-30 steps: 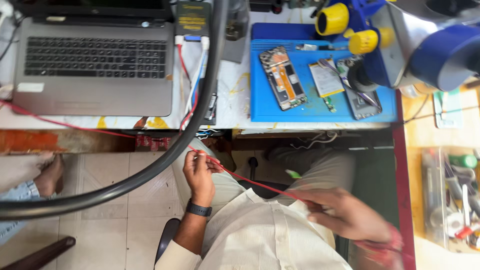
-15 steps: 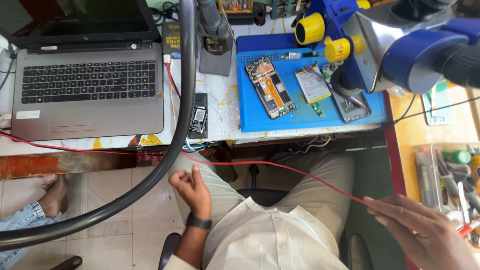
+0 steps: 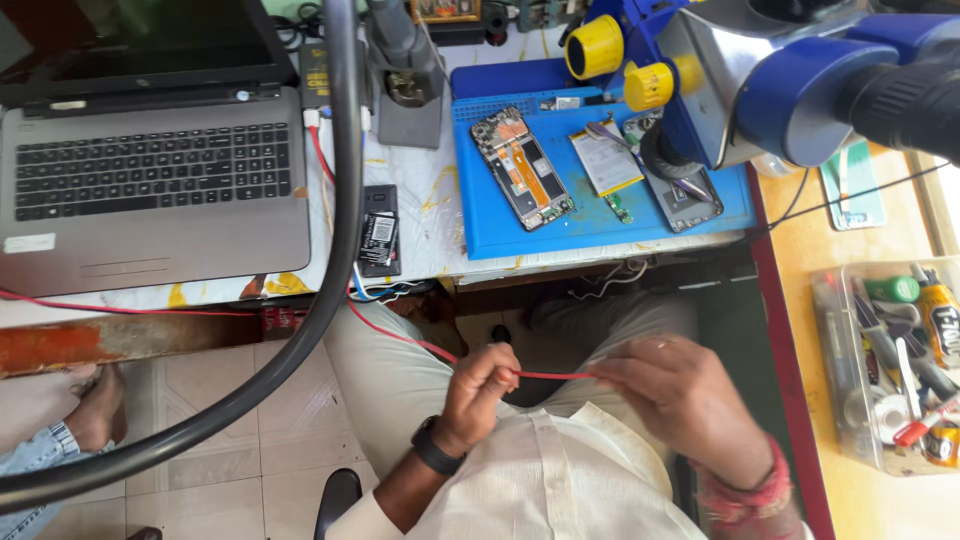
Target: The person works on a disassembled smartphone at a repair bench, using a precision screwdriver to remove and reinsert small screws, applying liquid from a spray bottle, and using a hot air gun to heat components. They handle the phone's internal frame, battery, and circuit boards, then connect a multimeter to test the device.
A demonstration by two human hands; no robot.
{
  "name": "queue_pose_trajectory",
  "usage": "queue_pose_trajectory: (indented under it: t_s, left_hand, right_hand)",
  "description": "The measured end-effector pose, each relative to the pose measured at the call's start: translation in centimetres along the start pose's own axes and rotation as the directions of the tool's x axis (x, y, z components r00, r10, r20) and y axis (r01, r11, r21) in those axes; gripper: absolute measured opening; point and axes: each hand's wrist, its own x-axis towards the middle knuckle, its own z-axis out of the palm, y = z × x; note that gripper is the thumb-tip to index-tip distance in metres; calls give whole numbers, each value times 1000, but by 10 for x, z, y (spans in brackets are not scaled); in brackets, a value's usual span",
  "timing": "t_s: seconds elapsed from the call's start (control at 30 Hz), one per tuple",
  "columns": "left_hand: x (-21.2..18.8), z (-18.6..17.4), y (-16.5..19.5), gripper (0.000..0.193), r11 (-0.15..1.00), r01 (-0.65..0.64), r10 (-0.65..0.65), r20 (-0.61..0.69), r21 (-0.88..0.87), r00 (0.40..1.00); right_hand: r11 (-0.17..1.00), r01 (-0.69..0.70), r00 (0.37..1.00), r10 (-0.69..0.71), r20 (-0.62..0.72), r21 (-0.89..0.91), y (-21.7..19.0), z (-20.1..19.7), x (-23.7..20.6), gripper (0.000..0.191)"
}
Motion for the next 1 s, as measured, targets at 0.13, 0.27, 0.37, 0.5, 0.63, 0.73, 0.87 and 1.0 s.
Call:
queue_pose_trajectory:
  t_s: [0.13, 0.27, 0.37, 0.5, 0.63, 0.73, 0.87, 1.0]
  left_hand:
    - [4, -6, -10, 30, 966, -98, 105, 18, -240, 994]
    - [14, -9, 5, 29, 982, -91, 56, 204, 166, 977]
    - [21, -1, 3, 20, 978, -109, 56, 278, 180, 959]
    - [21, 1, -17, 7, 967, 93, -110, -57, -235, 992]
    - [12, -22, -28, 22, 855, -61, -76, -240, -515, 968]
    - [0, -35, -27, 33, 858, -44, -103, -256, -511, 961]
    - [-10, -38, -28, 36, 865, 6, -170, -283, -501, 944]
    - [-12, -40, -30, 36, 870, 55, -202, -253, -489, 946]
  right_hand:
    - [983, -121, 991, 126, -32, 141, 13, -10, -11, 17]
    - [955, -188, 980, 199, -27, 231, 21, 5, -13, 16]
    - [950, -186, 978, 203, -43, 251, 25, 23, -1, 23]
    - [953, -264, 909, 194, -370, -148, 42, 37, 33, 33]
    - [825, -389, 870, 182, -459, -411, 70, 47, 76, 39]
    - [739, -464, 855, 231, -464, -488, 85, 56, 101, 44]
    - [669, -538, 826, 296, -479, -513, 97, 67, 115, 50]
    - [652, -548, 808, 251, -534, -523, 104, 72, 117, 44]
